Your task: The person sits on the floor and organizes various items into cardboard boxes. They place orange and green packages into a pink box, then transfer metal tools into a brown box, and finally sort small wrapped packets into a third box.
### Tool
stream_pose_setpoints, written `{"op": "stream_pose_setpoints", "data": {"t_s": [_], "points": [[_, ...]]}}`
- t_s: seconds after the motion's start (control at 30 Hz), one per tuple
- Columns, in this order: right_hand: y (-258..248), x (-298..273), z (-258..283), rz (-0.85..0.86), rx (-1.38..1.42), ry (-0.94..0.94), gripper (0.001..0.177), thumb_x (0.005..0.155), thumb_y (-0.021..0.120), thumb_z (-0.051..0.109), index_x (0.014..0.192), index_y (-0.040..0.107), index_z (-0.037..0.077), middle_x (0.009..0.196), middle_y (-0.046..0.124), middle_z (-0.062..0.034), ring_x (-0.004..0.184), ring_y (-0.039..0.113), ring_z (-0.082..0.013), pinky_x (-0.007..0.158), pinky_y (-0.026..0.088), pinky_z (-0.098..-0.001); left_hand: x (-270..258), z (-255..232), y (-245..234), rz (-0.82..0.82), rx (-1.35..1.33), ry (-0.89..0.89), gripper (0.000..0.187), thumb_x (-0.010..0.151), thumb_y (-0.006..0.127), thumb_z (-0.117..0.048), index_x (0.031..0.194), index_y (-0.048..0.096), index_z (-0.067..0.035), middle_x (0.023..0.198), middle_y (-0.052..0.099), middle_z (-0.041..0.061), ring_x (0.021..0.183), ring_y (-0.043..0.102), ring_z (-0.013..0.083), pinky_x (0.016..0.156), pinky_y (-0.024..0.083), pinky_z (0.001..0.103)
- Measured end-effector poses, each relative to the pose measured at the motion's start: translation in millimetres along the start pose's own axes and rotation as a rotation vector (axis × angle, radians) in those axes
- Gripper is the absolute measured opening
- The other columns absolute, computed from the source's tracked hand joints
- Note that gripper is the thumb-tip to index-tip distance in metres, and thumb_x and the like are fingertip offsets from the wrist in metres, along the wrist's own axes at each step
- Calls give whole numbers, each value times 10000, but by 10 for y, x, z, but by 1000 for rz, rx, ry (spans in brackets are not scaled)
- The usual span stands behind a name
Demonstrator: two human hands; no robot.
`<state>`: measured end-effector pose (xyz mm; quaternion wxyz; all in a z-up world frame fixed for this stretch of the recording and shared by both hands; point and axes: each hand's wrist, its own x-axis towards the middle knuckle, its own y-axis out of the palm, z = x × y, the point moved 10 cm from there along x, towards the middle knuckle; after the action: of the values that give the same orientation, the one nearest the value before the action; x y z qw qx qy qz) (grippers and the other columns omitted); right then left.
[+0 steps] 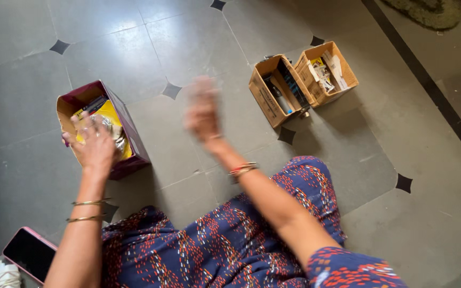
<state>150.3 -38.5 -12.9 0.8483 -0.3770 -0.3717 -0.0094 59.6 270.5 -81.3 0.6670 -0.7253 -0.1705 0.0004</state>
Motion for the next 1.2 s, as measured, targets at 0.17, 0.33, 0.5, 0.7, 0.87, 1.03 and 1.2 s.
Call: {"op": "stream_pose_setpoints", "data": {"t_s": [0.17, 0.33, 0.5, 0.7, 0.87, 1.03, 1.2], "points": [[-1132, -291, -1810, -79, -467, 380, 669, 766, 698, 179, 1378, 553, -48, 1313, 586, -277, 1302, 455, -436, 1109, 194, -637, 119, -1471, 53, -74, -98, 239, 887, 742, 543, 40, 1594, 300, 43, 1692, 164, 348, 1561, 64, 582, 1174, 109, 795], [-1006, -722, -2527, -4, -260, 407, 136, 950, 670, 187, 995, 708, 64, 945, 761, -147, 952, 713, -344, 944, 431, -506, 28, -2961, 483, 165, -305, 287, 874, 751, 596, -52, 1575, 308, -81, 1662, 170, 281, 1526, 79, 569, 1158, 186, 757], [-981, -1084, -3407, -375, 382, 877, 215, 981, 694, 190, 1091, 767, 20, 980, 745, -165, 959, 707, -412, 855, 525, -485, -181, -3833, 724, 308, -502, 280, 840, 849, 608, -112, 1595, 222, -96, 1664, 134, 254, 1526, 74, 509, 1180, 167, 685], [-405, -1823, -3901, -680, 1303, 1551, 359, 925, 551, 221, 1204, 679, 33, 1193, 696, -151, 1020, 693, -342, 896, 576, -536, -314, -4283, 547, 305, -585, 281, 779, 924, 575, -165, 1604, 197, -116, 1672, 205, 195, 1547, 146, 459, 1175, 223, 663], [-353, -1895, -3887, -662, 1439, 1538, 423, 926, 413, 238, 1229, 639, 50, 1226, 673, -160, 1032, 686, -334, 904, 574, -555, -337, -4475, 373, 245, -646, 332, 751, 972, 581, -192, 1619, 206, -117, 1617, 248, 297, 1501, 241, 504, 1209, 263, 569], [-439, -1765, -3853, -621, 1358, 1384, 373, 959, 451, 250, 1165, 668, 27, 1117, 701, -181, 964, 703, -351, 839, 578, -529, -341, -4442, 255, 256, -784, 299, 789, 955, 571, -229, 1629, 182, -92, 1556, 312, 333, 1440, 356, 490, 1204, 323, 483], [-886, -1424, -3489, -422, 498, 1086, 383, 1037, 454, 349, 1105, 697, 60, 992, 718, -202, 890, 703, -380, 770, 553, -501, -185, -4112, 730, 104, -823, 227, 791, 1072, 551, -454, 1598, 202, 22, 1593, 320, 317, 1482, 332, 461, 1228, 270, 494]]}}
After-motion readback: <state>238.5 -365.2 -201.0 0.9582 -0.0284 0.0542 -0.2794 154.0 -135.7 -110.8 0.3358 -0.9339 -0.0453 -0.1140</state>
